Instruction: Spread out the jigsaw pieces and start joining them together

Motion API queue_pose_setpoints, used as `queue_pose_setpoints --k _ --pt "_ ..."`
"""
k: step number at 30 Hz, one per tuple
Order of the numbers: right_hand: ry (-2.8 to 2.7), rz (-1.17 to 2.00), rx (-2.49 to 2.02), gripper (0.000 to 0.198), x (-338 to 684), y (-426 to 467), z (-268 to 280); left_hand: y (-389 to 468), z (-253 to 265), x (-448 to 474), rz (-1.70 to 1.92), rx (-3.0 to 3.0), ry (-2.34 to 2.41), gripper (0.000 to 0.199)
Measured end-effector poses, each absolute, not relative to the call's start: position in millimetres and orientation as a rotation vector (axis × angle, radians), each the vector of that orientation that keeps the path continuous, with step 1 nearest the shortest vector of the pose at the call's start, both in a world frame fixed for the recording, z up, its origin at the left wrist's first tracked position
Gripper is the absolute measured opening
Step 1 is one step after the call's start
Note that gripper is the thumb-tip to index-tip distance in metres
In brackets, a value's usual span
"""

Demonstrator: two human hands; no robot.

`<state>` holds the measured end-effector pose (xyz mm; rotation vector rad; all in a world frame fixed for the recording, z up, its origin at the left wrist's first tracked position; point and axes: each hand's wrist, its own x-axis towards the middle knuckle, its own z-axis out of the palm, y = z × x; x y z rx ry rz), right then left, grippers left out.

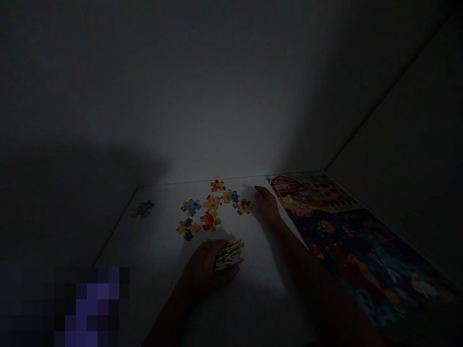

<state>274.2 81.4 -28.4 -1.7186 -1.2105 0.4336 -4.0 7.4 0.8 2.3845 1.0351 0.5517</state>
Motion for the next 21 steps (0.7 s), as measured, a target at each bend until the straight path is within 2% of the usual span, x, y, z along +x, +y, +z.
queue_pose_setpoints --k 8,18,21 --pt "-1.075 0.412 -1.739 0.045 277.9 84.5 -32.6 6.2 3.6 -3.9 0.536 2.353 1.05 0.047" --pt "-1.497 0.262 -1.955 0.052 259.7 79.2 -24.8 -3.5 1.3 -4.2 0.583 2.404 1.148 0.048" --pt "-1.678 0.211 -2.017 0.06 245.7 76.6 -19.4 -15.1 2.9 -10.0 0.578 2.412 1.123 0.047"
